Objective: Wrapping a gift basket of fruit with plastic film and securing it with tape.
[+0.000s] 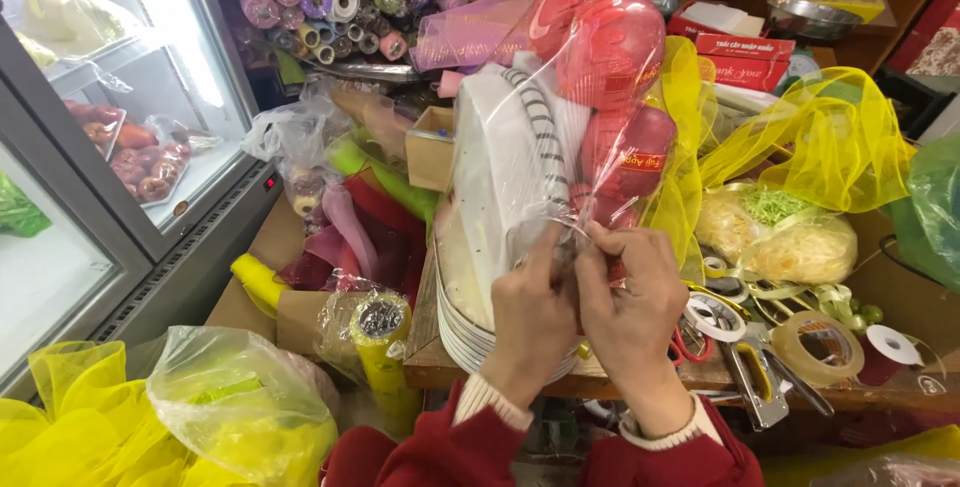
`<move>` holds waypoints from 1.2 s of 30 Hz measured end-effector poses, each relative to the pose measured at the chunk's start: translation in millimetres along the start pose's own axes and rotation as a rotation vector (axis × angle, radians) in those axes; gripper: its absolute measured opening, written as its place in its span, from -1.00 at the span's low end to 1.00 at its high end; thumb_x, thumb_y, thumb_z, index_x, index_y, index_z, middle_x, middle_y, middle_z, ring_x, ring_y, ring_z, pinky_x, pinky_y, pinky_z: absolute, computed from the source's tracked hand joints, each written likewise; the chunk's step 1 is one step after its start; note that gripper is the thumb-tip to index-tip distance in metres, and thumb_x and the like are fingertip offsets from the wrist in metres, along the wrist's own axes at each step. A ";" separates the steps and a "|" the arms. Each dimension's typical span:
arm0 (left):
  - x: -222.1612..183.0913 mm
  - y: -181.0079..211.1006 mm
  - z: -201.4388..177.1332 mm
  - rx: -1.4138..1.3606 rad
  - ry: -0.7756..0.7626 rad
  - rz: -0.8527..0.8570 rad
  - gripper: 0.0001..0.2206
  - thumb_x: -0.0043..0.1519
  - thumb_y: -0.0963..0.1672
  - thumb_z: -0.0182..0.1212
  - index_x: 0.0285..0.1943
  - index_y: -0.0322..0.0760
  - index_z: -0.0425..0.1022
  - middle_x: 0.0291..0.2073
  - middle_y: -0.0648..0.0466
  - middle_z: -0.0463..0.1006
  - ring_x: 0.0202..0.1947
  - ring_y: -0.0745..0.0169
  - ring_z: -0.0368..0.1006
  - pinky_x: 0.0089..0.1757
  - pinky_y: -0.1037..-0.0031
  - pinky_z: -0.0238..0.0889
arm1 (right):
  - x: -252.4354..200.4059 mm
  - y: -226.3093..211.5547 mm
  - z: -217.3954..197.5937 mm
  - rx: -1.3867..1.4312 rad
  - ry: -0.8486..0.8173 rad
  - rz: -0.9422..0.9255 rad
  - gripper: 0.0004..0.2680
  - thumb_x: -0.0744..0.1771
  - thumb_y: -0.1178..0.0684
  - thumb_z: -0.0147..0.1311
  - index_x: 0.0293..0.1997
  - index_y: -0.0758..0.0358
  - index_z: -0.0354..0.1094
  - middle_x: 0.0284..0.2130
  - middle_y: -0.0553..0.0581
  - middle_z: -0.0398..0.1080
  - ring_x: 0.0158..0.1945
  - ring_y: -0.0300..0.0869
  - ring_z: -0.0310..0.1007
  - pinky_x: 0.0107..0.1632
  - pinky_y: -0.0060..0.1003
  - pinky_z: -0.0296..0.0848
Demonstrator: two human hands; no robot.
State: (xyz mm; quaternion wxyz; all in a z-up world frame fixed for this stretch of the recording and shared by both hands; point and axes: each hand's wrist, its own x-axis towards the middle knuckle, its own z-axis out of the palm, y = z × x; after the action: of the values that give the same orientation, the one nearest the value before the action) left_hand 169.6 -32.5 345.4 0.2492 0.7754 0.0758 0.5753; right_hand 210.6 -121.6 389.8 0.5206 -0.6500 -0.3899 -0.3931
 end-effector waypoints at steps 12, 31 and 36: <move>2.6 -26.7 6.3 0.452 0.174 0.122 -0.90 0.27 -0.07 0.30 -0.27 -0.07 0.52 -0.71 0.19 0.38 -0.67 0.17 0.49 -0.53 0.45 0.36 | -16.8 17.2 0.0 -0.073 0.047 -0.050 -0.93 0.27 0.32 0.31 -0.31 0.29 0.55 -0.39 0.15 0.44 -0.22 -0.05 0.50 -0.17 -0.28 0.49; -7.9 -30.2 -31.8 0.585 0.085 0.430 -0.76 0.32 -0.24 0.17 -0.46 -0.22 0.38 -0.37 0.16 0.45 -0.73 0.43 0.13 -0.63 0.54 -0.13 | -56.4 24.8 13.7 -0.078 -0.013 -0.038 -0.92 0.33 0.33 0.21 -0.35 0.39 0.44 -0.43 0.18 0.37 -0.23 -0.01 0.26 -0.19 -0.18 0.36; -15.6 -42.4 -30.3 0.578 0.018 0.437 -0.80 0.32 -0.23 0.18 -0.40 -0.23 0.42 -0.37 0.18 0.41 -0.71 0.47 0.12 -0.63 0.58 -0.09 | -57.6 26.7 17.2 -0.196 -0.031 -0.093 -0.90 0.34 0.27 0.22 -0.39 0.35 0.44 -0.50 0.15 0.35 -0.26 -0.01 0.25 -0.22 -0.15 0.28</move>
State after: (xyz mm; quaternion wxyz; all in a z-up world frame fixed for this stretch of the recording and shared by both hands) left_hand 143.5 6.9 318.5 -0.1097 0.8067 0.0701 0.5765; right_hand 214.6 -114.5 324.5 0.4295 -0.6852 -0.3872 -0.4428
